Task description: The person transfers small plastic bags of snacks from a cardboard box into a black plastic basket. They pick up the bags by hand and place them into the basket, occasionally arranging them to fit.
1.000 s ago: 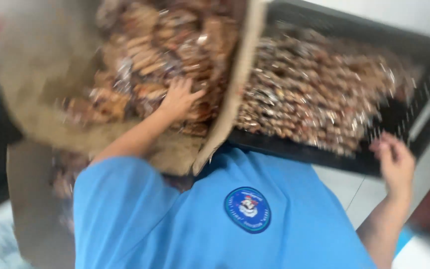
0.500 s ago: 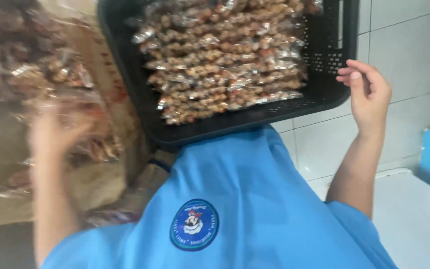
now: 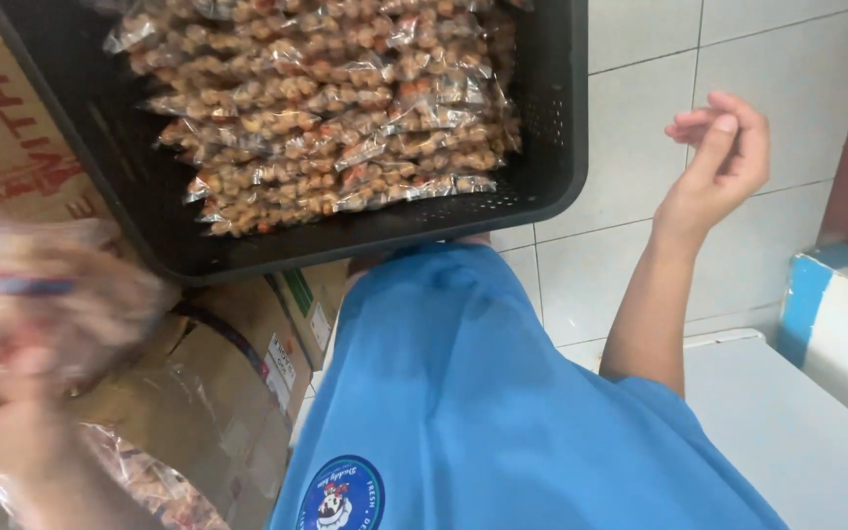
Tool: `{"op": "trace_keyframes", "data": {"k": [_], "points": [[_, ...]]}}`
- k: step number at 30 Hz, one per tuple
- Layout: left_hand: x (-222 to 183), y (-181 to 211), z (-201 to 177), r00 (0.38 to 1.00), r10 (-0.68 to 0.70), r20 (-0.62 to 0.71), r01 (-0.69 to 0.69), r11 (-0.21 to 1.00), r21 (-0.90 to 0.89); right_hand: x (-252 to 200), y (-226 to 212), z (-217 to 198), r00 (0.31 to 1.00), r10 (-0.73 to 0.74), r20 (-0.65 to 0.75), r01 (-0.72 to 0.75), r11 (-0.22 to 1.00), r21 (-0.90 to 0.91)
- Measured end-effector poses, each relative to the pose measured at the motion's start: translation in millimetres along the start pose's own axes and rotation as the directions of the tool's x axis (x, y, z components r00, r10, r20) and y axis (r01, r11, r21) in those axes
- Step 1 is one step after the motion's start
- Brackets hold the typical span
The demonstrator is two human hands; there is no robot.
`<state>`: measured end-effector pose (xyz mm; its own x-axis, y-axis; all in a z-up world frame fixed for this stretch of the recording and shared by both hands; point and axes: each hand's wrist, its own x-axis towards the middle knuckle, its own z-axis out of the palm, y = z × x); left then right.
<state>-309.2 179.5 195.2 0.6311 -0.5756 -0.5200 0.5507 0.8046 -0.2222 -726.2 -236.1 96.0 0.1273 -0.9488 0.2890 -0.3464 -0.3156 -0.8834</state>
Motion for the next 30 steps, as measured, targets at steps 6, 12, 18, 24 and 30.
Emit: {"op": "trace_keyframes", "data": {"k": [6,12,18,24,30], "points": [[19,-136,-31,0.971,-0.238,-0.029,0.238,0.941,0.241,-54,-19,3,0.982,0.118,-0.148,-0.090,0.979,0.181],[-22,-123,-112,0.850,-0.181,0.495,-0.526,-0.326,0.785,-131,-57,40,0.964,0.120,0.239,-0.159,0.975,0.152],[-30,-81,-152,0.759,-0.219,0.613,-0.648,-0.349,0.677,-162,-63,48,0.881,0.269,0.390,-0.429,0.802,0.416],[-64,-96,-154,0.741,-0.041,0.670,-0.630,-0.387,0.673,-319,-116,125,0.649,-0.078,0.757,-0.759,-0.003,0.651],[-81,-101,-149,0.662,-0.016,0.749,-0.633,-0.548,0.547,-309,-161,130,0.655,0.060,0.753,-0.750,0.175,0.639]]}}
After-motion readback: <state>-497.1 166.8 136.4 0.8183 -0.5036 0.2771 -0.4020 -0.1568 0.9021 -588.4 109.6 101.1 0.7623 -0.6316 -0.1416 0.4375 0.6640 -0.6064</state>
